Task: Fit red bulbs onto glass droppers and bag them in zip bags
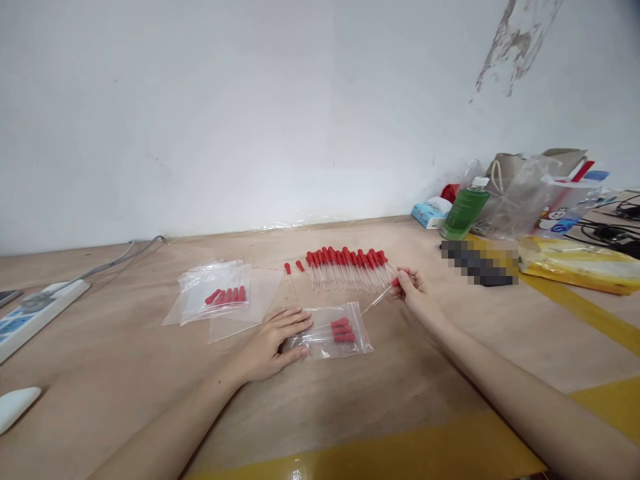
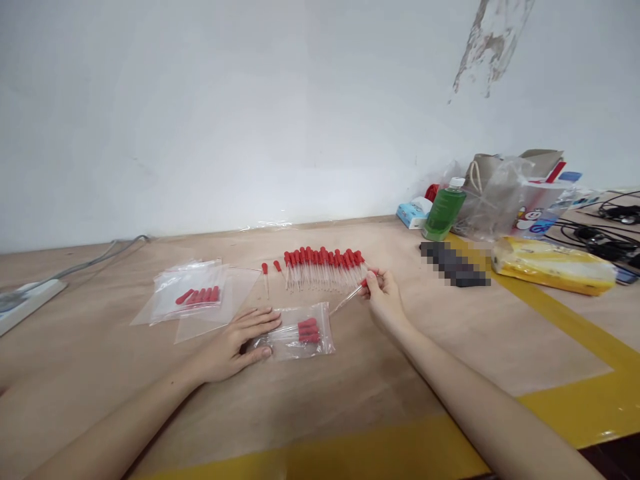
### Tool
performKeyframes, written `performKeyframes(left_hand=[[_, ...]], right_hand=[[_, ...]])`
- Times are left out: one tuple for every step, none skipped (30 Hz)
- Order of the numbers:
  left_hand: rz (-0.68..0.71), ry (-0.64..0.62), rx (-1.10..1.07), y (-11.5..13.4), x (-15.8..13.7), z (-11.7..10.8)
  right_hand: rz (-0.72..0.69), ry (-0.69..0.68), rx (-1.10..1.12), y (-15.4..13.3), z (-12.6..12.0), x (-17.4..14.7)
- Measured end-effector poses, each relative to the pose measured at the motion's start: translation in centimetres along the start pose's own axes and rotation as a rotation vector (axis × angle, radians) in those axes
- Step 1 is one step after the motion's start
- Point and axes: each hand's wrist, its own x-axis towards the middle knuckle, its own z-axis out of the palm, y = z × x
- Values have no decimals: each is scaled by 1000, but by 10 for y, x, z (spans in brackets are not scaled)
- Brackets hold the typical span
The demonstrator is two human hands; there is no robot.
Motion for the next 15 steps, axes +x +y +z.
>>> performKeyframes(left_hand=[[3, 3, 0, 0, 0, 0], [4, 5, 0, -1, 0, 0], [5, 5, 1, -1, 0, 0], [5, 5, 1, -1, 0, 0], [5, 6, -1, -1, 0, 0], [8, 8, -4, -1, 0, 0], [10, 11, -7, -1, 0, 0], [14, 15, -12, 0, 0, 0], [16, 19, -17, 0, 0, 0], [18, 23, -21, 0, 0, 0], [18, 24, -24, 0, 0, 0], [19, 26, -26, 0, 0, 0], [19, 27, -27, 0, 0, 0], [20, 28, -27, 0, 0, 0], [20, 27, -26, 0, 0, 0]], right_hand=[[0, 6, 3, 1, 0, -2], [-2, 11, 4, 1, 1, -3], [-5, 15, 3, 1, 2, -4], [-7, 16, -1, 0, 4, -5], [-7, 13, -9, 1, 5, -5], [-5, 8, -16, 1, 7, -6], [-2, 2, -20, 2, 9, -7], [3, -3, -18, 3, 10, -9], [11, -11, -11, 4, 12, -11], [25, -24, 0, 5, 14, -13], [43, -43, 13, 6, 16, -15], [63, -67, 24, 7, 18, -18], [82, -94, 28, 7, 19, -21], [92, -118, 24, 7, 20, -23], [92, -135, 14, 7, 21, -25]])
